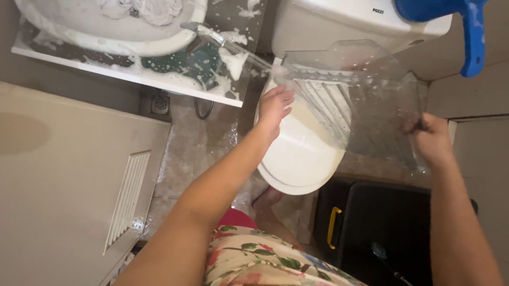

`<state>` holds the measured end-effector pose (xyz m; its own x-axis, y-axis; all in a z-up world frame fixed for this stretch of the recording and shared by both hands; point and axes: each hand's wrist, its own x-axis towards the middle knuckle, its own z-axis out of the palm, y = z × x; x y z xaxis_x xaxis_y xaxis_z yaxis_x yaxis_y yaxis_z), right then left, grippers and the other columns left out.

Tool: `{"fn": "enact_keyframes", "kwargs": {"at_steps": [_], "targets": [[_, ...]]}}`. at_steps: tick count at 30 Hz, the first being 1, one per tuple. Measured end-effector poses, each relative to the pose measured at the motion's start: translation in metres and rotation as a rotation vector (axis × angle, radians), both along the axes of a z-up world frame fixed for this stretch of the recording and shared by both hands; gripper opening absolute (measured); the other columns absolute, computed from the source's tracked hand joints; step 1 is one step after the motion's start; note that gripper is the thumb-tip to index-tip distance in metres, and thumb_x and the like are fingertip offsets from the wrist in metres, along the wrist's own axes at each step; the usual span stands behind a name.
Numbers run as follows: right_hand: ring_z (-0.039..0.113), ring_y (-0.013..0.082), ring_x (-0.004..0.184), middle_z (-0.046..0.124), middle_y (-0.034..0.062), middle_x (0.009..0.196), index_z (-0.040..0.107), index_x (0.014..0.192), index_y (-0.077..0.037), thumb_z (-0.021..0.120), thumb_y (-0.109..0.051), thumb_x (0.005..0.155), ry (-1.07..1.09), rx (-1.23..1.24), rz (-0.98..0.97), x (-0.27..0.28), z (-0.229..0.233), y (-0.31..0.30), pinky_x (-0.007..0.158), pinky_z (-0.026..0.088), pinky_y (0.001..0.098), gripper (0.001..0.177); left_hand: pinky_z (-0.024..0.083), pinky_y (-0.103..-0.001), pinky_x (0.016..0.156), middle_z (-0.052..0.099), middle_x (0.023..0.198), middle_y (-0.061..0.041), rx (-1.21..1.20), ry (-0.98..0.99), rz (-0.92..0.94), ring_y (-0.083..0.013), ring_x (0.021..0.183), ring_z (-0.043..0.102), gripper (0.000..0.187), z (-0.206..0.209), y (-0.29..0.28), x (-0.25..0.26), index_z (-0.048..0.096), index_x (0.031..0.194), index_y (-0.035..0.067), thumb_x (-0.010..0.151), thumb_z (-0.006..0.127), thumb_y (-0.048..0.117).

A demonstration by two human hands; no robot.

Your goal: Washing a large plastic refrigerator bin with soapy water and a sponge over a toilet.

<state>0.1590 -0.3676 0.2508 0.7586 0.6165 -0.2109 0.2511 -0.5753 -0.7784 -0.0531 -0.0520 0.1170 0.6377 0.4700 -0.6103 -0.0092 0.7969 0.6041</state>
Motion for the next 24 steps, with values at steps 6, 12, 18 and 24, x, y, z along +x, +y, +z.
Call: {"fn": "enact_keyframes", "kwargs": {"at_steps": [6, 12, 18, 24], "targets": [[0.064, 0.0178, 0.088, 0.071, 0.0067, 0.091, 0.071, 0.098, 0.001, 0.048, 0.018, 0.077, -0.021, -0.043, 0.01, -0.008, 0.003, 0.005, 0.079, 0.05, 0.0317, 0.036, 0.049, -0.047, 0.102, 0.059, 0.142, -0.02, -0.035, 0.098, -0.031, -0.0339, 0.124, 0.062, 0.048, -0.023, -0.002, 0.005, 0.053, 0.142, 0.002, 0.096, 0.049, 0.016], [0.066, 0.0307, 0.083, 0.069, 0.0157, 0.091, 0.074, 0.099, -0.003, 0.058, 0.011, 0.07, -0.365, -0.234, 0.266, -0.032, 0.015, 0.04, 0.077, 0.052, 0.0414, 0.036, 0.038, -0.054, 0.107, 0.042, 0.156, -0.016, 0.114, 0.24, -0.083, -0.0385, 0.138, 0.043, 0.085, -0.006, -0.002, -0.026, 0.04, 0.155, 0.008, 0.091, 0.047, 0.064], [0.065, 0.0341, 0.091, 0.07, 0.0119, 0.087, 0.075, 0.092, -0.012, 0.068, -0.001, 0.069, -0.743, -0.241, 0.48, -0.077, 0.026, 0.076, 0.078, 0.052, 0.0452, 0.027, 0.04, -0.073, 0.104, 0.009, 0.168, -0.022, -0.434, 0.25, -0.417, -0.0483, 0.143, 0.027, 0.121, 0.062, 0.01, -0.072, 0.018, 0.163, 0.006, 0.076, 0.046, 0.085], [0.062, 0.0252, 0.083, 0.067, 0.0003, 0.075, 0.069, 0.073, -0.015, 0.068, -0.005, 0.064, -0.958, -0.214, 0.68, -0.121, 0.01, 0.091, 0.073, 0.05, 0.0408, 0.013, 0.051, -0.056, 0.104, 0.056, 0.139, -0.014, -0.631, 0.101, -0.398, -0.0347, 0.125, 0.057, 0.068, -0.007, -0.02, -0.106, 0.053, 0.139, 0.011, 0.079, 0.073, 0.036]]}}
